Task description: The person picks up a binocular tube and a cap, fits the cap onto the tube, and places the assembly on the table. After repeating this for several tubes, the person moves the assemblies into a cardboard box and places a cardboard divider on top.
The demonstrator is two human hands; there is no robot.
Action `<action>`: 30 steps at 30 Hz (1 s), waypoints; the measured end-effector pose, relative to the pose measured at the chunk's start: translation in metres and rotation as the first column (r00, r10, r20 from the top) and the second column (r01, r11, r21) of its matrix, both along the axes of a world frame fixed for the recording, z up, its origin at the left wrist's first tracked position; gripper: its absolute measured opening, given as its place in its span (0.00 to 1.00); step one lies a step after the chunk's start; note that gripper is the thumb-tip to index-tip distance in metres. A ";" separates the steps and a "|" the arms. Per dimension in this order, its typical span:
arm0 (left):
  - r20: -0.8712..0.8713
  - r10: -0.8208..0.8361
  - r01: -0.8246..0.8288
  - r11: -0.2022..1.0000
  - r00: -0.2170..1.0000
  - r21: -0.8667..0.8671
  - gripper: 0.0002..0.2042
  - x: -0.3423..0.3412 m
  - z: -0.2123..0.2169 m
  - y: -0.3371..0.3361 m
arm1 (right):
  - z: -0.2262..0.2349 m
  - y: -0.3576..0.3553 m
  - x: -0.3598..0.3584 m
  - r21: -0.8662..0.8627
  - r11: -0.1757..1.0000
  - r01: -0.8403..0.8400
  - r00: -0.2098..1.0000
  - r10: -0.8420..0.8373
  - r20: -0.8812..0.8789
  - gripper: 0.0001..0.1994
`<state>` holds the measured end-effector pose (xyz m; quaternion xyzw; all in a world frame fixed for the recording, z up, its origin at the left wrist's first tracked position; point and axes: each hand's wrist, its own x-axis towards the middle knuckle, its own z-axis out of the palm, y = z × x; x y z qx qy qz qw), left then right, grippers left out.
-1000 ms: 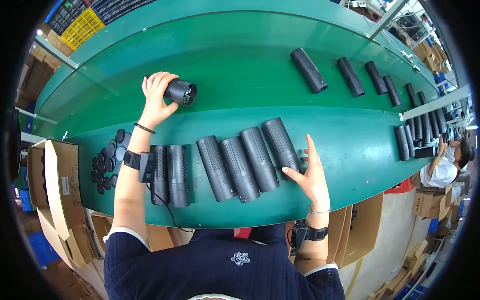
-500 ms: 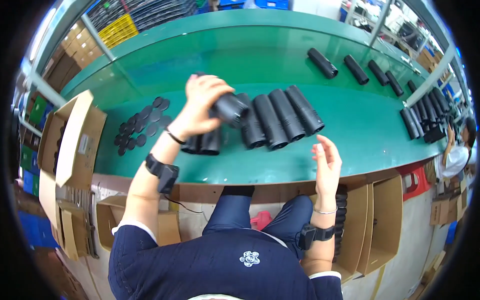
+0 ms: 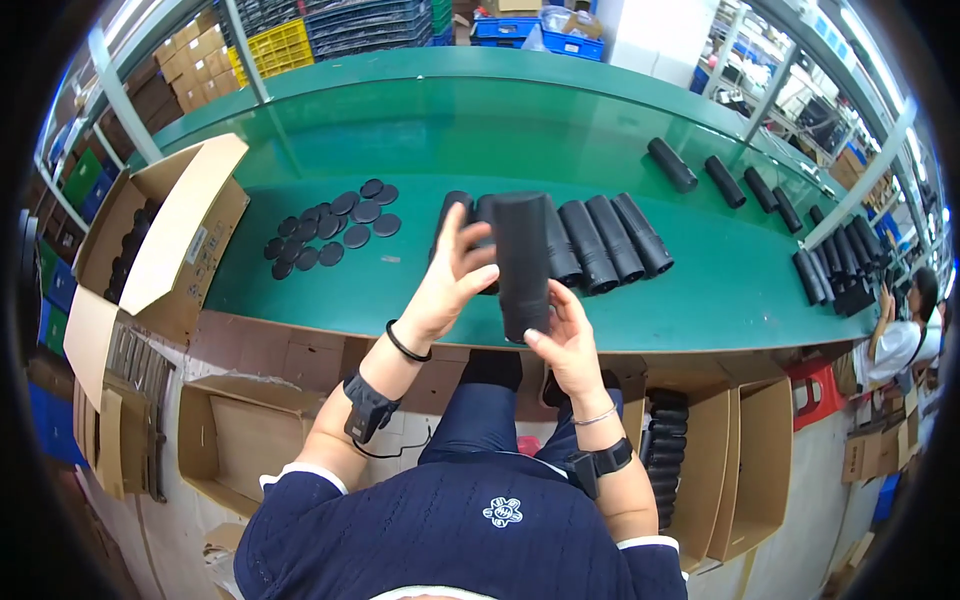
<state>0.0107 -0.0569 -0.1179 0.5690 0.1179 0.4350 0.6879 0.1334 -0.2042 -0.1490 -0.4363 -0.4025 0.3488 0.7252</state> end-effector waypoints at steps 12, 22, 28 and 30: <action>-0.148 -0.127 0.183 0.860 0.981 0.476 0.34 -0.012 -0.005 0.008 | 0.057 0.034 0.017 -0.008 0.996 -0.087 0.995 0.087 0.039 0.15; -0.202 -0.236 0.285 0.921 0.951 0.265 0.31 -0.025 -0.020 -0.015 | 0.058 0.029 0.017 -0.179 0.938 -0.297 0.954 0.301 -0.001 0.16; -0.164 -0.141 0.196 0.897 0.976 0.396 0.24 -0.013 -0.024 -0.017 | 0.046 0.022 0.022 -0.213 0.938 -0.275 0.949 0.300 0.098 0.14; -0.177 -0.121 0.185 0.892 0.977 0.412 0.23 -0.011 -0.025 -0.017 | 0.045 0.019 0.021 -0.198 0.940 -0.278 0.951 0.298 0.078 0.12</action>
